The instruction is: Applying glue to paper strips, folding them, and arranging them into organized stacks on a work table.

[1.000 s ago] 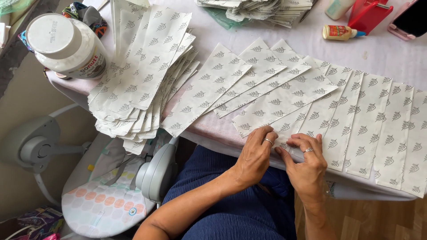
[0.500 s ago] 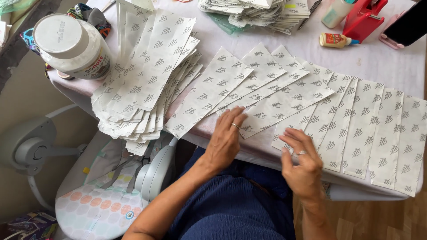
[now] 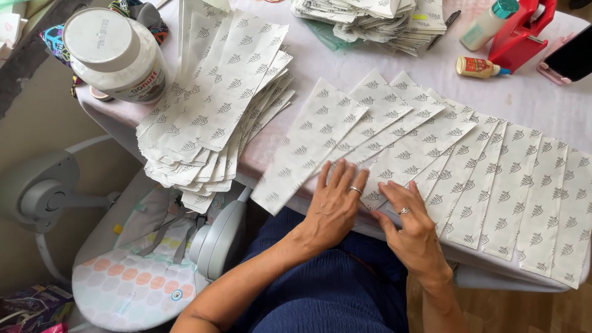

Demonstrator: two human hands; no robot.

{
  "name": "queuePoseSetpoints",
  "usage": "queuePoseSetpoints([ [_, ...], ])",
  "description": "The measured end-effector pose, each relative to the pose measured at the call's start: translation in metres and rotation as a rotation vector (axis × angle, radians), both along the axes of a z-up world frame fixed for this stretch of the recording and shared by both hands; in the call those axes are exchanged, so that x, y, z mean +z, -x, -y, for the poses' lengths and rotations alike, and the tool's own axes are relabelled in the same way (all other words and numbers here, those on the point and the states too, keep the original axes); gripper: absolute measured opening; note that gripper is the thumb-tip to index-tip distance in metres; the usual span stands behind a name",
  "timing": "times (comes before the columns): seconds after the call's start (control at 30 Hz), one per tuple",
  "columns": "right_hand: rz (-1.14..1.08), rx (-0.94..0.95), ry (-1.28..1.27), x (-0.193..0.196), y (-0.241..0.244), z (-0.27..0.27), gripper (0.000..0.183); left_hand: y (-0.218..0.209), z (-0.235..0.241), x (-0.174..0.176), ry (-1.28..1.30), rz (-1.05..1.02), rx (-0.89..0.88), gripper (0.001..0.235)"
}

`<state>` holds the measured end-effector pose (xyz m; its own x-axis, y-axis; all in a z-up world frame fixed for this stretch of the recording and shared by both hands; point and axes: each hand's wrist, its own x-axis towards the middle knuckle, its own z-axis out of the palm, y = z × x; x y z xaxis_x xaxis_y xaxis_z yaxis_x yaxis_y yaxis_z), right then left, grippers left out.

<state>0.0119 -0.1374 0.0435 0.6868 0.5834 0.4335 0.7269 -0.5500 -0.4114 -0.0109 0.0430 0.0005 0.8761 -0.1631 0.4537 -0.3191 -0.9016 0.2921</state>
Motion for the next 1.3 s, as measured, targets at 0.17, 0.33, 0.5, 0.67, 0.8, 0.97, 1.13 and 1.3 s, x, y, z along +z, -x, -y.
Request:
queuePoseSetpoints([
  [0.17,-0.028,-0.071,0.009,0.008,-0.003,-0.027,0.044,-0.025,-0.028,0.006,0.097,-0.036,0.052,0.057],
  [0.33,-0.047,0.085,0.119,0.011,-0.011,-0.060,0.050,-0.019,-0.073,0.045,0.041,-0.281,0.072,0.092],
  [0.5,-0.091,0.104,0.108,0.005,-0.011,-0.062,0.054,-0.019,-0.084,0.034,0.039,-0.347,0.081,0.099],
  [0.67,-0.081,0.108,0.089,0.005,-0.012,-0.057,0.050,-0.037,-0.097,0.030,-0.008,-0.277,0.152,0.087],
  [0.8,-0.081,0.119,0.050,0.002,-0.011,-0.052,0.050,-0.052,-0.103,0.020,-0.073,-0.167,0.242,0.081],
  [0.97,-0.099,0.116,0.007,0.006,-0.010,-0.046,0.048,-0.044,-0.094,0.012,0.089,0.080,0.138,0.062],
  [1.13,-0.138,0.056,-0.237,0.023,-0.007,-0.034,0.037,-0.010,-0.073,0.026,0.513,0.051,-0.260,0.043],
  [1.3,-0.027,-0.134,-0.212,0.017,0.005,-0.005,0.029,-0.002,-0.053,0.029,0.562,0.024,-0.402,0.042],
])
